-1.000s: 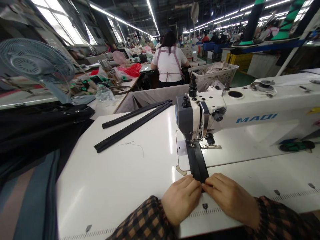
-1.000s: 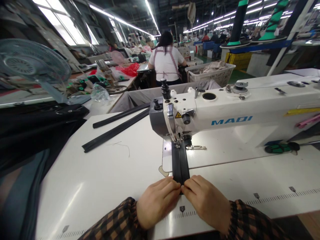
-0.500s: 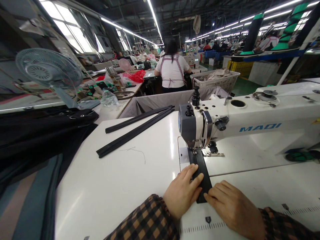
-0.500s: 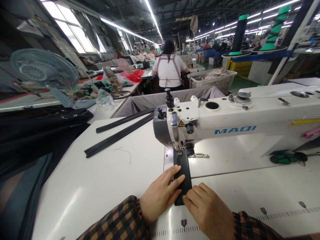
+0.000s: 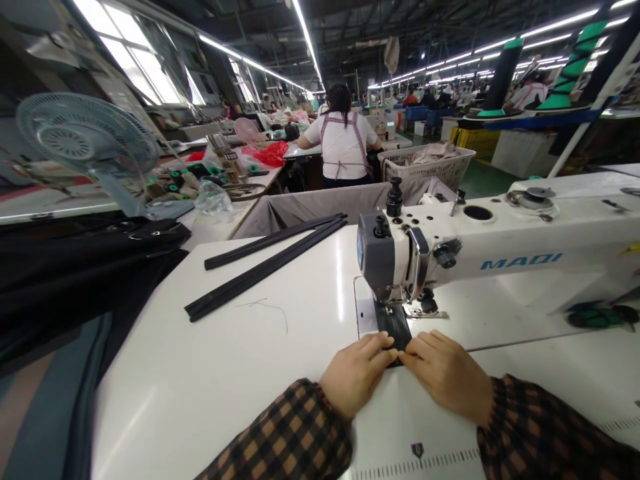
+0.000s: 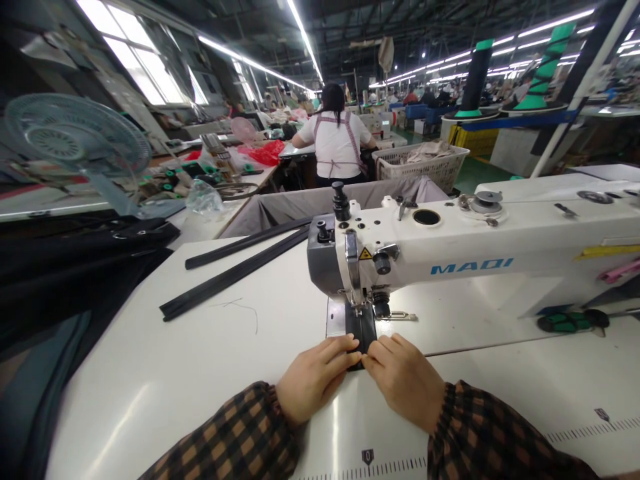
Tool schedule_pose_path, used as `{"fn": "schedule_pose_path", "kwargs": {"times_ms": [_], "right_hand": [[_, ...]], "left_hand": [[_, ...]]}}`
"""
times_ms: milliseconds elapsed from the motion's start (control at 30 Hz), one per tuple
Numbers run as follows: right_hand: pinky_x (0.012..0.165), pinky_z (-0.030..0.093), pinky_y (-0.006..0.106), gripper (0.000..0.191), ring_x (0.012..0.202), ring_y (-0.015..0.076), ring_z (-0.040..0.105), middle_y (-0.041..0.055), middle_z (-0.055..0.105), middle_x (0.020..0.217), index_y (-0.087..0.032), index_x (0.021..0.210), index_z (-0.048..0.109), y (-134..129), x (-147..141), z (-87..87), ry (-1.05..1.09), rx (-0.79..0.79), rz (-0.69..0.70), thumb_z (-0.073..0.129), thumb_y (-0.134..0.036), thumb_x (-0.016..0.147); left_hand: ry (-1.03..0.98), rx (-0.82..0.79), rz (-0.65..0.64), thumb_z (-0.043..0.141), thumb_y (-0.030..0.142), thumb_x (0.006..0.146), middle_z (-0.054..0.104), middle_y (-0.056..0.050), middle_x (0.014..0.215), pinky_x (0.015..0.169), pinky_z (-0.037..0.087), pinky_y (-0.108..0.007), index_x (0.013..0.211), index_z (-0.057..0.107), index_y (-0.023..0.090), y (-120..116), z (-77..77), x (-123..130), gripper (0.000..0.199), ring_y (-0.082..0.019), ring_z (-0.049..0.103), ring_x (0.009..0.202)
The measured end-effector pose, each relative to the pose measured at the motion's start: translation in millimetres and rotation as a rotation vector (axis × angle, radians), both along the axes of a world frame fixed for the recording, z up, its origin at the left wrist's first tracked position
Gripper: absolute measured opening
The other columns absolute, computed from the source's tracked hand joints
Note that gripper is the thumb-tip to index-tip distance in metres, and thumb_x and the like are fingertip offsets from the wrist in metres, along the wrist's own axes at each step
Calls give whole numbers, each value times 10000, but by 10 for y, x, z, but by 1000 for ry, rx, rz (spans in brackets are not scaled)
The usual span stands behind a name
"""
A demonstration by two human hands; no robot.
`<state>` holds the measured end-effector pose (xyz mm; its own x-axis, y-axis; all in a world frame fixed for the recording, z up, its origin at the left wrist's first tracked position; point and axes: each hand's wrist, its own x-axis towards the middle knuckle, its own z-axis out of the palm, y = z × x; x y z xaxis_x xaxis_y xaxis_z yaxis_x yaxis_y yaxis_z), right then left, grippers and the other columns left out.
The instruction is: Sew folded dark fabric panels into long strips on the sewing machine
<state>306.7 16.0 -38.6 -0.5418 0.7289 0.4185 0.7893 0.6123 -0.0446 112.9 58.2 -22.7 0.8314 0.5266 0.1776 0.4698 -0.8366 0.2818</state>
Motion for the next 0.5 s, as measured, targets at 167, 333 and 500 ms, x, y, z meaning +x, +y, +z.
{"fn": "schedule_pose_path", "kwargs": {"times_ms": [167, 333, 500], "right_hand": [[621, 300, 316, 185, 670, 151, 427, 17, 514, 712, -168, 786, 564, 94, 4, -10, -5, 12, -14, 397, -131, 857], [635, 313, 313, 194, 678, 146, 447, 16, 514, 694, -170, 807, 579, 53, 25, -24, 8, 23, -15, 395, -151, 867], [641, 314, 318, 182, 688, 147, 455, 16, 525, 710, -172, 830, 577, 88, 31, -33, -12, 19, -11, 400, -155, 868]], "left_hand": [[-12, -14, -35, 381, 118, 813, 562, -20, 1067, 827, 461, -271, 991, 530, 213, 73, 10, -19, 251, -139, 509, 999], [-48, 17, -22, 384, 114, 809, 571, -15, 1046, 803, 463, -248, 941, 533, 210, 57, -13, -23, 221, -125, 522, 968], [-19, 4, 8, 390, 131, 827, 558, -16, 1063, 787, 462, -236, 939, 526, 204, 57, -34, -2, 191, -127, 518, 966]]}}
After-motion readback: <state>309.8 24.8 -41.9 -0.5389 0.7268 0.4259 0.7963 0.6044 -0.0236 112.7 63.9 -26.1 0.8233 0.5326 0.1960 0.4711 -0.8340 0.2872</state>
